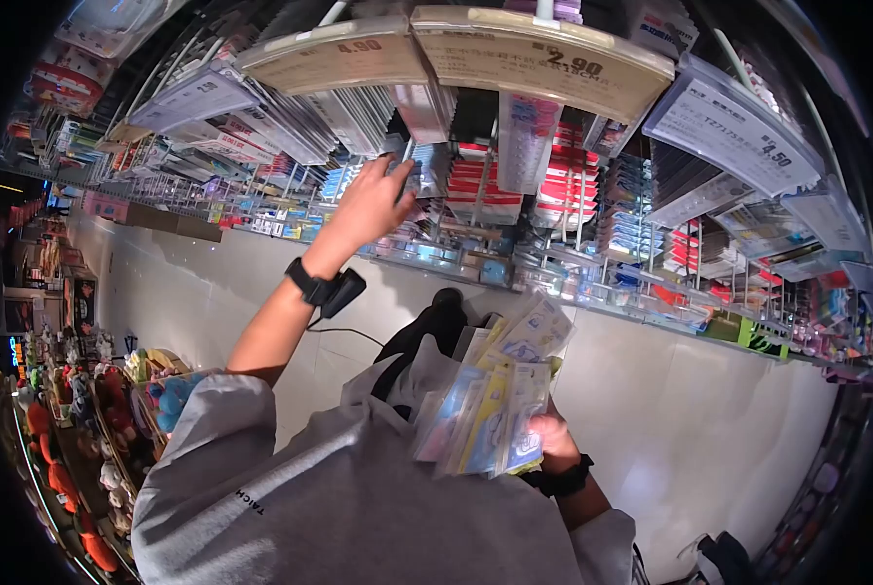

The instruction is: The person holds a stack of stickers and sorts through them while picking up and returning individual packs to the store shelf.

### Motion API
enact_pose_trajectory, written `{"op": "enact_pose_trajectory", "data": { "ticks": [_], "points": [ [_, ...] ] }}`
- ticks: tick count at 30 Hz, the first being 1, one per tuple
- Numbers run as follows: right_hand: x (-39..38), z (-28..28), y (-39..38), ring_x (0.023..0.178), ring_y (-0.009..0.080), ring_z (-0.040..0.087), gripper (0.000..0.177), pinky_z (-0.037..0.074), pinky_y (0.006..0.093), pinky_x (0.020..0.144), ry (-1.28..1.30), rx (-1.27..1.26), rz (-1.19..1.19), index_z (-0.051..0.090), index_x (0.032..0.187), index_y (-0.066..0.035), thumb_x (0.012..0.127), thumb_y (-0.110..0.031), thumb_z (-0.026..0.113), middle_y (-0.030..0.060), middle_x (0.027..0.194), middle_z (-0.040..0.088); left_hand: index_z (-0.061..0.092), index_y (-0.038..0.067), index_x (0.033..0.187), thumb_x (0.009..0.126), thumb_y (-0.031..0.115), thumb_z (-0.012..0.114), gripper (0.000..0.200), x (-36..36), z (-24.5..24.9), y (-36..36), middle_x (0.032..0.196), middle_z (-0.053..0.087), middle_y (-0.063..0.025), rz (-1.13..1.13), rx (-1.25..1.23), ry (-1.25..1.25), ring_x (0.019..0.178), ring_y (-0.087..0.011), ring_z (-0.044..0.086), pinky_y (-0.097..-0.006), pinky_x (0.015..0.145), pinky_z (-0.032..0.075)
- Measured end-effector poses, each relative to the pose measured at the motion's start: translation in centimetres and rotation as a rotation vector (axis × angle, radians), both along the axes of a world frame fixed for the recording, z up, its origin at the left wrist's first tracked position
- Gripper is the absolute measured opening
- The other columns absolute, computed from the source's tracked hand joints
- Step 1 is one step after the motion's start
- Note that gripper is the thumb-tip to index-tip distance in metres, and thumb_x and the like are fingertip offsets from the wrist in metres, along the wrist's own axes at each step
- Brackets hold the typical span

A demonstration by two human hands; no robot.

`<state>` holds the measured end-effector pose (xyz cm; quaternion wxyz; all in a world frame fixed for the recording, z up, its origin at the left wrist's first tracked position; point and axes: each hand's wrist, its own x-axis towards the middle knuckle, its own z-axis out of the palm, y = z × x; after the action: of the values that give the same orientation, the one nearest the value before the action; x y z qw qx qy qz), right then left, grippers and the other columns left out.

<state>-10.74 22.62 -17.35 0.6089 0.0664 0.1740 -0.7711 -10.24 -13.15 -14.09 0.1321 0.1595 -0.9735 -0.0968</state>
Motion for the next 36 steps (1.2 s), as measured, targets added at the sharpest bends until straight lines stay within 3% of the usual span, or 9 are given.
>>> {"op": "enact_pose_trajectory", "data": {
  "ticks": [1,5,7,17,19,25,27,31,36],
  "points": [
    [0.2,-0.1,0.2,0.097,0.0296,0.051,0.083,0.045,0.0403,0.082,-0.001,0.004,0.005,0.029,0.122,0.001,0.057,-0.028,0.072,0.0164,0.112,0.046,0.051,0.006,0.105,0.072,0.019,0.054,0.035,-0.7,-0.7,-0.5,0.098,0.051,-0.0177,0.043,-0.115,-0.085,0.092,-0.032,0.049,-0.0397,0.077,0.043],
    [0.5,-0.4,0.7,0.097,0.0295,0.051,0.083,0.045,0.0402,0.082,-0.007,0.007,0.001,0.029,0.122,0.001,0.057,-0.027,0.071,0.0164,0.112,0.047,0.048,0.008,0.112,0.074,0.025,0.05,0.042,-1.9,-1.6,-1.4,0.104,0.049,-0.0208,0.068,-0.111,-0.341,0.098,-0.0332,0.047,-0.0414,0.082,0.041],
    [0.6,-0.6,0.7,0.097,0.0295,0.051,0.083,0.045,0.0401,0.082,-0.01,0.007,-0.004,0.029,0.122,0.001,0.057,-0.027,0.071,0.0164,0.112,0.047,0.043,0.013,0.119,0.076,0.024,0.05,0.046,-2.2,-0.6,-1.4,0.119,0.038,-0.028,0.084,-0.01,-0.449,0.11,-0.0365,0.04,-0.0381,0.091,0.036],
    [-0.1,-1.2,0.4,0.096,0.0292,0.052,0.082,0.046,0.0398,0.081,-0.021,-0.007,-0.011,0.03,0.122,0.001,0.057,-0.026,0.071,0.0164,0.111,0.047,0.046,0.015,0.118,0.081,0.03,0.044,0.04,-0.2,-0.9,-2.3,0.124,0.036,-0.0237,-0.015,0.098,-0.439,0.108,-0.0337,0.043,-0.0376,0.089,0.037],
    [-0.2,-1.4,0.3,0.096,0.0292,0.052,0.082,0.046,0.0397,0.081,-0.025,-0.01,-0.012,0.03,0.122,0.001,0.057,-0.026,0.071,0.0164,0.111,0.047,0.048,0.012,0.116,0.079,0.023,0.047,0.039,0.0,-0.9,-2.3,0.123,0.037,-0.0229,-0.066,0.076,-0.375,0.1,-0.0351,0.049,-0.0369,0.087,0.038],
    [-0.7,-1.6,0.2,0.095,0.029,0.052,0.081,0.046,0.0395,0.08,-0.016,-0.01,-0.011,0.03,0.122,0.001,0.057,-0.025,0.071,0.0163,0.11,0.047,0.051,0.009,0.112,0.081,0.022,0.045,0.034,0.1,-0.3,-2.4,0.123,0.037,-0.0226,-0.049,0.133,-0.403,0.092,-0.0352,0.053,-0.0369,0.085,0.04],
    [-1.0,-1.5,0.1,0.095,0.029,0.052,0.081,0.046,0.0395,0.08,-0.005,-0.009,-0.007,0.03,0.122,0.001,0.057,-0.025,0.071,0.0163,0.11,0.047,0.052,0.01,0.111,0.079,0.019,0.046,0.034,0.4,-0.8,-2.5,0.12,0.04,-0.0229,-0.059,0.108,-0.359,0.094,-0.035,0.052,-0.0371,0.083,0.041],
    [-1.7,-1.6,0.0,0.095,0.0289,0.052,0.081,0.046,0.0393,0.08,0.017,-0.006,0.006,0.03,0.121,0.001,0.057,-0.025,0.071,0.0163,0.11,0.048,0.057,0.01,0.1,0.074,0.014,0.051,0.027,-0.1,-0.8,-3.0,0.098,0.054,-0.0177,-0.068,0.145,-0.205,0.086,-0.0344,0.054,-0.0383,0.076,0.044],
    [-2.1,-1.7,0.3,0.094,0.0288,0.052,0.08,0.046,0.0392,0.079,0.042,0.018,0.037,0.03,0.121,0.001,0.057,-0.024,0.071,0.0163,0.11,0.048,0.06,0.012,0.088,0.065,0.017,0.059,0.024,-1.8,-0.4,-2.5,0.088,0.057,-0.0139,0.006,0.033,-0.346,0.08,-0.0318,0.056,-0.0384,0.072,0.045]
  ]
}}
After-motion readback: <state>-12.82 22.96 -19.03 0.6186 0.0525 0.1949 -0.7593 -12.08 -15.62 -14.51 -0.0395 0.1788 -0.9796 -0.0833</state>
